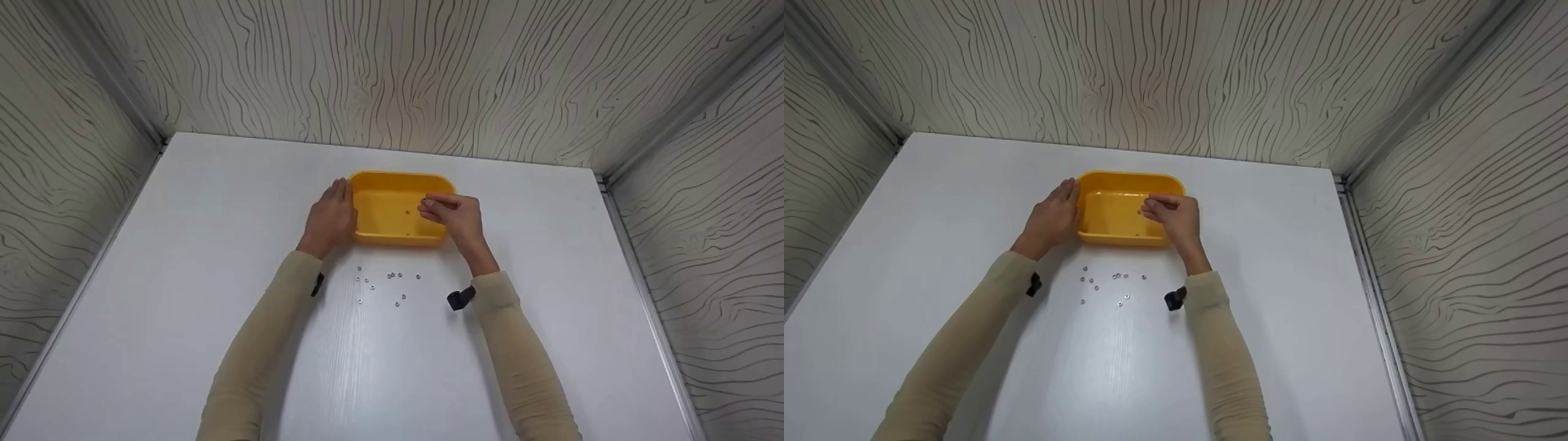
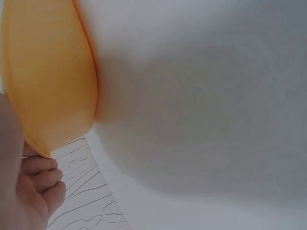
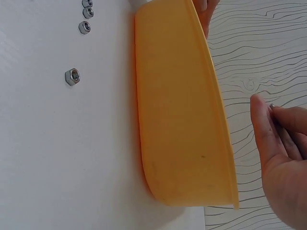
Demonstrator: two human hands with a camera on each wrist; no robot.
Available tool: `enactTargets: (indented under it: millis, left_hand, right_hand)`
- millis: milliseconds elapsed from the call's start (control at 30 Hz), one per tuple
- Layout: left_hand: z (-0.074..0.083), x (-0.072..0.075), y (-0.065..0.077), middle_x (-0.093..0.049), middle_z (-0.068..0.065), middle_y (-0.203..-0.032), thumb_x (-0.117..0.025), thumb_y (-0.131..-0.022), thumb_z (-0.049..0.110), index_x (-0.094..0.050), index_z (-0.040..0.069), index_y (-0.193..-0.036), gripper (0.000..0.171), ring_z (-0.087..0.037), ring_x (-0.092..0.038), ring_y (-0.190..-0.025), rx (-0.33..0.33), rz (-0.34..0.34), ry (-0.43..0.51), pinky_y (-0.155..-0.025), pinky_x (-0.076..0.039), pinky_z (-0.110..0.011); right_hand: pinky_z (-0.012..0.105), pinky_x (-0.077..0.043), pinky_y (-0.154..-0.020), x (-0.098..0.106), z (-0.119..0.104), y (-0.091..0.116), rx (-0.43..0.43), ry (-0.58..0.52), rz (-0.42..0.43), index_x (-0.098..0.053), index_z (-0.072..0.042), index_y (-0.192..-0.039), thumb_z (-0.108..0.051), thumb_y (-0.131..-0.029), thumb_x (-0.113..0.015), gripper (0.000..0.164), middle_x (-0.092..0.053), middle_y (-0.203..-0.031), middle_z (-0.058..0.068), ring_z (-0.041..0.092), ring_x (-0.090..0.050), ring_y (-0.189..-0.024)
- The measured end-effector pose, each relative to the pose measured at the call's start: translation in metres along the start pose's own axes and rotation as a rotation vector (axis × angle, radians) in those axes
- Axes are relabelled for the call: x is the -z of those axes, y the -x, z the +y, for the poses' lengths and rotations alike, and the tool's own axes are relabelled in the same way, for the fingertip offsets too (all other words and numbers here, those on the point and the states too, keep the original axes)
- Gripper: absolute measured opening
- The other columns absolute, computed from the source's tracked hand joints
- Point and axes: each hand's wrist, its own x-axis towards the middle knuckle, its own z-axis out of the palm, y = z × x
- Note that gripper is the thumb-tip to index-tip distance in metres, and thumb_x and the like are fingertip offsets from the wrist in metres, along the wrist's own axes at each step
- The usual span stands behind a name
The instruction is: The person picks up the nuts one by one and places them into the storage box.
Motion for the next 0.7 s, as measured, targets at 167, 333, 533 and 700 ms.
enactTargets:
  millis: [167,333,533,700]
  left_hand:
    - [0.0004,0.0004,0.001,-0.04,-0.026,-0.166,-0.044,-0.111,0.022,-0.032,-0.008,-0.161,0.059,-0.038,-0.042,-0.155,-0.013,0.015,0.007,-0.127,-0.039,-0.048]
    - [0.0006,0.0009,0.002,-0.045,-0.027,-0.162,-0.046,-0.109,0.021,-0.037,-0.01,-0.157,0.058,-0.039,-0.047,-0.152,-0.035,0.057,-0.002,-0.125,-0.042,-0.048]
    - [0.001,0.0003,0.0013,-0.043,-0.027,-0.163,-0.044,-0.109,0.021,-0.035,-0.009,-0.158,0.058,-0.038,-0.045,-0.153,-0.02,0.041,-0.007,-0.126,-0.04,-0.048]
    - [-0.0002,-0.001,0.0007,-0.044,-0.027,-0.163,-0.046,-0.11,0.021,-0.035,-0.009,-0.158,0.059,-0.038,-0.046,-0.152,-0.021,0.048,-0.007,-0.126,-0.041,-0.048]
  right_hand:
    - [0.029,-0.065,-0.089,-0.0018,0.004,-0.0027,-0.01,0.013,0.008,-0.073,0.004,-0.126,-0.011,-0.098,-0.072,0.032,-0.075,-0.122,0.026,0.017,-0.081,-0.097]
    - [0.03,-0.065,-0.089,-0.0023,0.0055,-0.0044,0.005,0.003,0.001,-0.072,0.008,-0.125,-0.008,-0.099,-0.07,0.03,-0.073,-0.123,0.03,0.017,-0.081,-0.096]
    - [0.03,-0.065,-0.089,-0.003,0.0022,-0.0064,-0.001,0.001,0.016,-0.071,0.008,-0.126,-0.008,-0.1,-0.069,0.03,-0.072,-0.125,0.03,0.017,-0.081,-0.096]
    - [0.029,-0.065,-0.088,-0.0038,-0.0026,-0.0094,-0.024,0.014,0.043,-0.07,0.008,-0.128,-0.009,-0.101,-0.069,0.032,-0.075,-0.122,0.023,0.018,-0.081,-0.098]
